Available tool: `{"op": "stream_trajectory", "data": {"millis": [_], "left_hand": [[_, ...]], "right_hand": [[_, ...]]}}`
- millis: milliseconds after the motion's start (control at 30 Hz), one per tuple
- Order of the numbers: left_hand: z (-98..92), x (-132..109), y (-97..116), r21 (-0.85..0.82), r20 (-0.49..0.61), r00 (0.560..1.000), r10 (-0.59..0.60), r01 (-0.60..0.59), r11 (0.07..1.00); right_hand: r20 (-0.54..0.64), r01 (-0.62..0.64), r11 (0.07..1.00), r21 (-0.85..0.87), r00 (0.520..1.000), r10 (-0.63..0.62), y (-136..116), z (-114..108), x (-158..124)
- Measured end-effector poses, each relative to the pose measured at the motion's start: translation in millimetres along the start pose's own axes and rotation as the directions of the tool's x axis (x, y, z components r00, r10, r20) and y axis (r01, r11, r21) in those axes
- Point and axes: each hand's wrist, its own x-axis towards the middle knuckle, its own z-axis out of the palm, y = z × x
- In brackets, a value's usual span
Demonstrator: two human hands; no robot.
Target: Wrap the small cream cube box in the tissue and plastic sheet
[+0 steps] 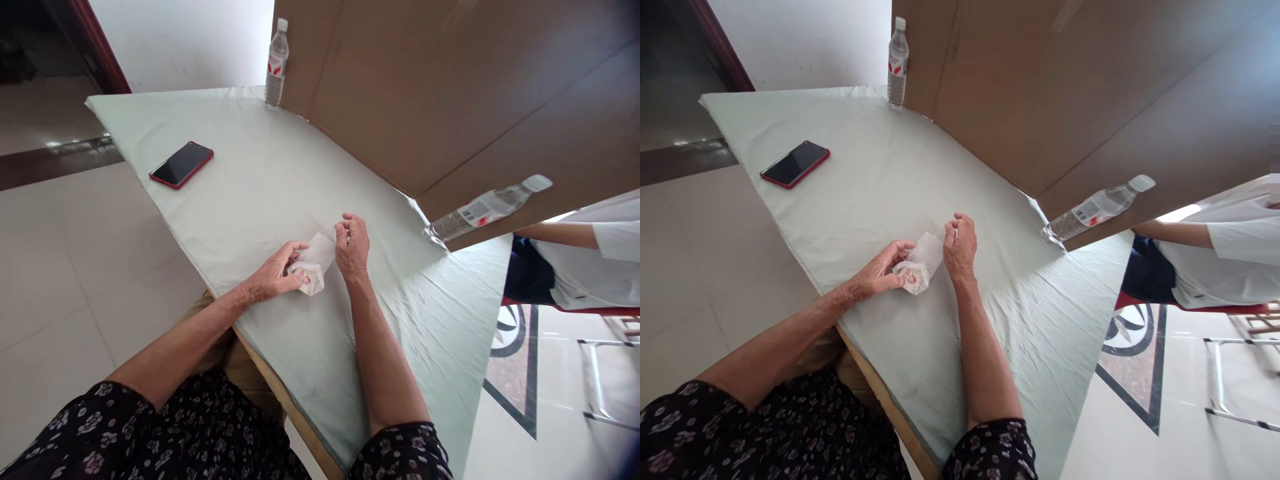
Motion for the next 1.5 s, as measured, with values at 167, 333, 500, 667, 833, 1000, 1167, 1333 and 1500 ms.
{"op": "stream_trajectory", "data": {"millis": [167, 333, 500, 667, 833, 1000, 1167, 1333, 1500], "left_hand": [[-1.2, 3.8, 1.9, -0.050, -0.023, 0.996, -0.085, 0.084, 0.995], [-0.2, 3.9, 2.6, 0.057, -0.078, 0.997, -0.018, 0.023, 0.998], [-2.9, 5.1, -4.1, -0.187, -0.144, 0.980, -0.139, 0.111, 0.976], [-4.8, 11.3, -9.6, -0.458, -0.198, 0.960, -0.198, 0.088, 0.885], [-4.9, 12.4, -9.7, -0.470, -0.194, 0.962, -0.193, 0.082, 0.879], [-3.6, 12.8, -10.1, -0.460, -0.208, 0.963, -0.172, 0.059, 0.886], [-1.5, 10.9, -5.6, -0.191, -0.248, 0.966, -0.080, 0.032, 0.981], [1.9, 3.8, -1.6, 0.477, -0.315, 0.911, 0.264, -0.089, 0.874], [2.1, 3.5, -6.0, 0.574, -0.299, 0.919, 0.258, -0.043, 0.818]], "right_hand": [[-0.070, -0.063, 0.991, 0.114, 0.995, 0.072, 1.2, 2.5, -6.5], [-0.150, -0.094, 0.988, 0.124, 0.982, 0.113, -2.2, -5.0, -12.3], [-0.110, -0.206, 0.961, 0.186, 0.967, 0.229, -31.7, -26.0, -6.9], [0.429, -0.199, 0.980, 0.023, 0.887, 0.170, -75.6, -50.5, -6.6], [0.506, 0.002, 0.943, -0.334, 0.844, 0.177, -99.1, -38.4, -21.5], [0.450, 0.145, 0.858, -0.493, 0.887, 0.108, -95.1, -26.1, -28.3], [0.388, -0.026, 0.935, -0.354, 0.905, 0.172, -75.9, -45.6, -23.9], [0.327, -0.315, 0.946, -0.082, 0.888, 0.324, -54.0, -58.8, -35.2], [0.318, -0.429, 0.894, 0.133, 0.873, 0.371, -34.2, -47.8, -52.8]]}}
